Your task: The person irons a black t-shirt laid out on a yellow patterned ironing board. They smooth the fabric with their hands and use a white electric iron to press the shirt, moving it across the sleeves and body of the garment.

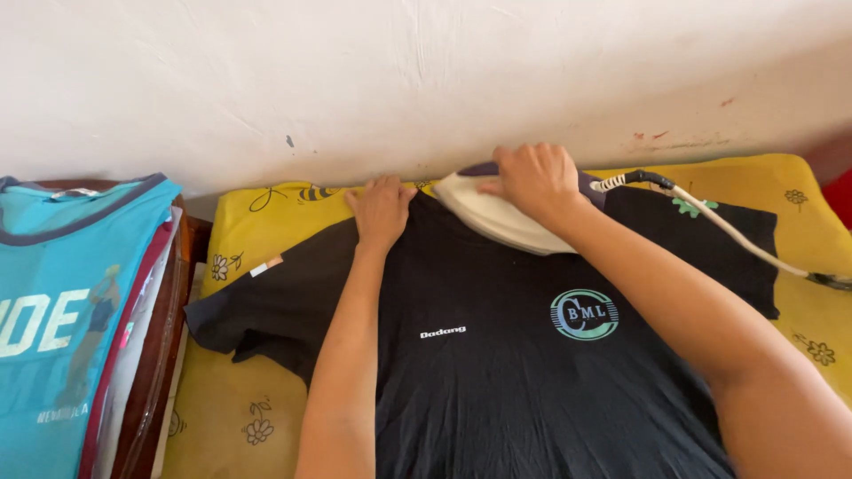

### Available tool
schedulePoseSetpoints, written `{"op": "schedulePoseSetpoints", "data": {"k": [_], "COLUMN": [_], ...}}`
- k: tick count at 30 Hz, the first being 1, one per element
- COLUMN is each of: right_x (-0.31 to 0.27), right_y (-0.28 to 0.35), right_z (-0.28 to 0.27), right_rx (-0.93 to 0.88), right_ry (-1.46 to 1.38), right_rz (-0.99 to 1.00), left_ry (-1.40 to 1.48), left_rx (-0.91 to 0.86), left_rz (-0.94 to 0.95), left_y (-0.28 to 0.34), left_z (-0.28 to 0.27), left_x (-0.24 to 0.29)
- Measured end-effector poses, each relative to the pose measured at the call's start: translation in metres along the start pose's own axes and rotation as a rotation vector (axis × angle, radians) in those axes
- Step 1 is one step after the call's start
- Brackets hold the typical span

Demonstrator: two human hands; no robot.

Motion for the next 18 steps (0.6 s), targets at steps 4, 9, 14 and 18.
{"op": "schedulePoseSetpoints", "data": {"k": [4, 9, 14, 18], "right_x": [0.005, 0.039, 0.027, -0.053], "right_y": [-0.001, 0.027, 0.056, 0.098], "right_z": [-0.012, -0.009, -0.052, -0.066], "right_rx": [-0.151, -0.121, -0.022, 0.15], "right_ry": [0.036, 0.104, 0.025, -0.008], "right_rz": [0.049, 0.074, 0.06, -0.225], "left_ry": [0.019, 0.037, -0.017, 0.035], "left_rx": [-0.033, -0.079, -0.165, -0.271], "left_rz": [-0.041, -0.045, -0.117, -0.154], "left_y": [-0.005, 0.007, 0.042, 0.072], "left_z": [0.005, -0.032, -0.094, -0.094], "left_x": [-0.005, 0.002, -0.054, -0.081]}}
Point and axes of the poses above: each hand's wrist, its own y-axis away from the middle knuckle, its own z-axis out of the palm, x = y × z, the point moved 8 cm from there along -y, towards the middle knuckle, and after that the axes turned 9 degrees about -x, right-handed, at the moved point
